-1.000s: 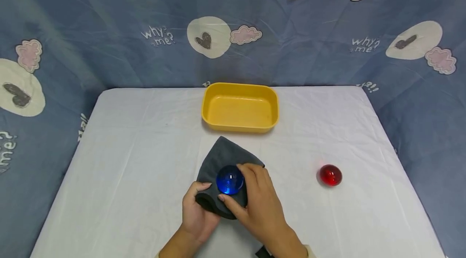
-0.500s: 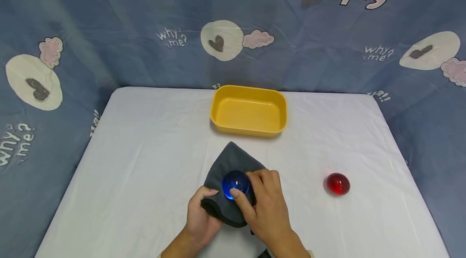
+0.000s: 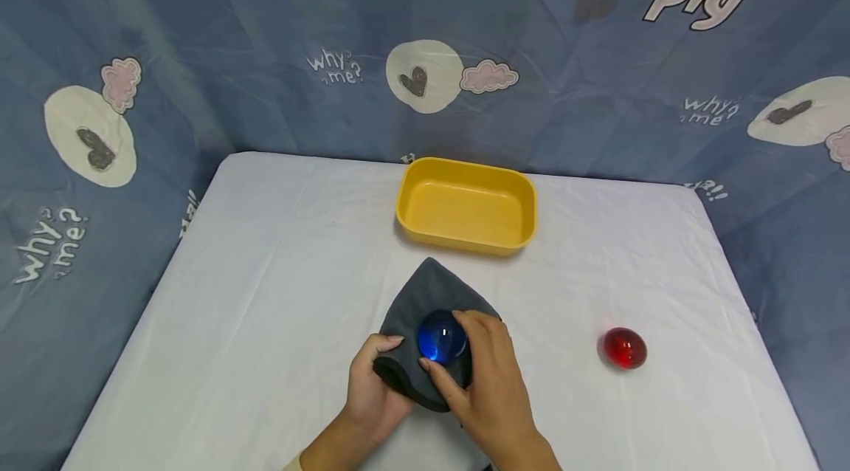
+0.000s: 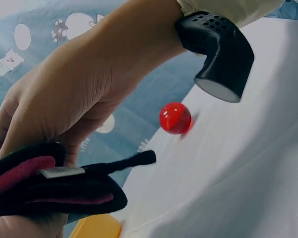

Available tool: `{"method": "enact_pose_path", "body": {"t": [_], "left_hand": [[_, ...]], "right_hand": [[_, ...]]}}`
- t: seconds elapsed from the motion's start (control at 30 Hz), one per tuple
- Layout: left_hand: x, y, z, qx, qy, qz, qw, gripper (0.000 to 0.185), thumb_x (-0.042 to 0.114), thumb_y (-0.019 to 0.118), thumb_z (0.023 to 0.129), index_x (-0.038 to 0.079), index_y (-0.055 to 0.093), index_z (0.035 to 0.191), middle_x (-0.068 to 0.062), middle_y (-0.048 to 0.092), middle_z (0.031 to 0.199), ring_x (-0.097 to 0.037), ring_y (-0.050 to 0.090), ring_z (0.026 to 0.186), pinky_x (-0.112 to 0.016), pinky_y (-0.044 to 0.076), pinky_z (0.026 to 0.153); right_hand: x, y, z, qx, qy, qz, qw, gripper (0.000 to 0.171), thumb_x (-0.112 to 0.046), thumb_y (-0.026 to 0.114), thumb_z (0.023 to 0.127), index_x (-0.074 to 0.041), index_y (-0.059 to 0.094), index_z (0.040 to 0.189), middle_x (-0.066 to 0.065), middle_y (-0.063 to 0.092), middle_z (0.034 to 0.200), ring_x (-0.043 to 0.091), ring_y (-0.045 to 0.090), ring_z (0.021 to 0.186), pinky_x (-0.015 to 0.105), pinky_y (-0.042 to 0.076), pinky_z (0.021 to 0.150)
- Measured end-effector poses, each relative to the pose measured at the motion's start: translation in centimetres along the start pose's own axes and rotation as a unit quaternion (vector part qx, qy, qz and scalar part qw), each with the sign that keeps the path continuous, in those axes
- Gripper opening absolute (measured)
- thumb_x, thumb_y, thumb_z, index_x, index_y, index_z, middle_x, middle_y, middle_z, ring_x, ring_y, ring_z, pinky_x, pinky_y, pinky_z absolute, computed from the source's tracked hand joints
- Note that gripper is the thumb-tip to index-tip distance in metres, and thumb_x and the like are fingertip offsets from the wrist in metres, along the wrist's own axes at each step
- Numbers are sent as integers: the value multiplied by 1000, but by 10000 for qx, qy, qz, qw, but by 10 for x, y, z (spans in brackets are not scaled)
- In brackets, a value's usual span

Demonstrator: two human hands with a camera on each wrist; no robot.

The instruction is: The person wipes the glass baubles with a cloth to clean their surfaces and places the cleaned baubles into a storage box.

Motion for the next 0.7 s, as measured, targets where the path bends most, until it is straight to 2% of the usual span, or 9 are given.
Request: {"method": "enact_pose_path", "body": {"t": [0.13, 0.33, 0.53, 0.63, 0.7], "left_hand": [[-2, -1, -2, 33, -3, 80, 10000, 54, 21, 21, 98, 0, 23, 148, -9, 41, 144, -21, 42, 133, -35, 37, 114], [-4, -2, -2, 110, -9, 261, 9996, 53, 24, 20, 102, 3, 25, 149, -8, 44, 143, -20, 48, 128, -34, 42, 110], [-5, -2, -2, 335, -52, 552, 9979, 56, 30, 23, 106, 0, 26, 153, -9, 47, 141, -19, 51, 128, -34, 44, 109], [-5, -3, -2, 450, -68, 587, 9972, 59, 37, 24, 108, 0, 24, 155, -10, 46, 142, -20, 50, 130, -34, 44, 110], [-3, -4, -2, 520, -36, 603, 9968, 62, 41, 23, 109, 3, 22, 158, -11, 42, 148, -20, 46, 135, -34, 42, 112]], "right_hand": [[-2, 1, -1, 192, 41, -109, 9997, 59, -50, 69, 99, -3, 64, 133, 10, 62, 120, 27, 56, 106, 38, 49, 93], [4, 3, 2, -34, 536, -244, 9983, 57, -57, 69, 97, -5, 72, 120, 6, 58, 109, 21, 54, 103, 41, 53, 88], [7, 3, 3, 81, 406, -466, 9981, 51, -53, 63, 102, -3, 75, 98, 3, 56, 94, 17, 52, 89, 35, 51, 75], [9, 4, 1, -81, 480, -426, 9979, 52, -53, 63, 102, -3, 75, 100, 2, 56, 95, 16, 52, 90, 34, 51, 75], [9, 5, -2, -244, 540, -302, 9978, 57, -56, 64, 101, -1, 73, 114, 2, 58, 101, 16, 52, 95, 35, 51, 80]]}}
Point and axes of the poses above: each hand's wrist, its own z-axis towards the middle knuckle, its own y-axis out of the palm, x = y × z, the point moved 5 cm from there along z, towards the middle knuckle
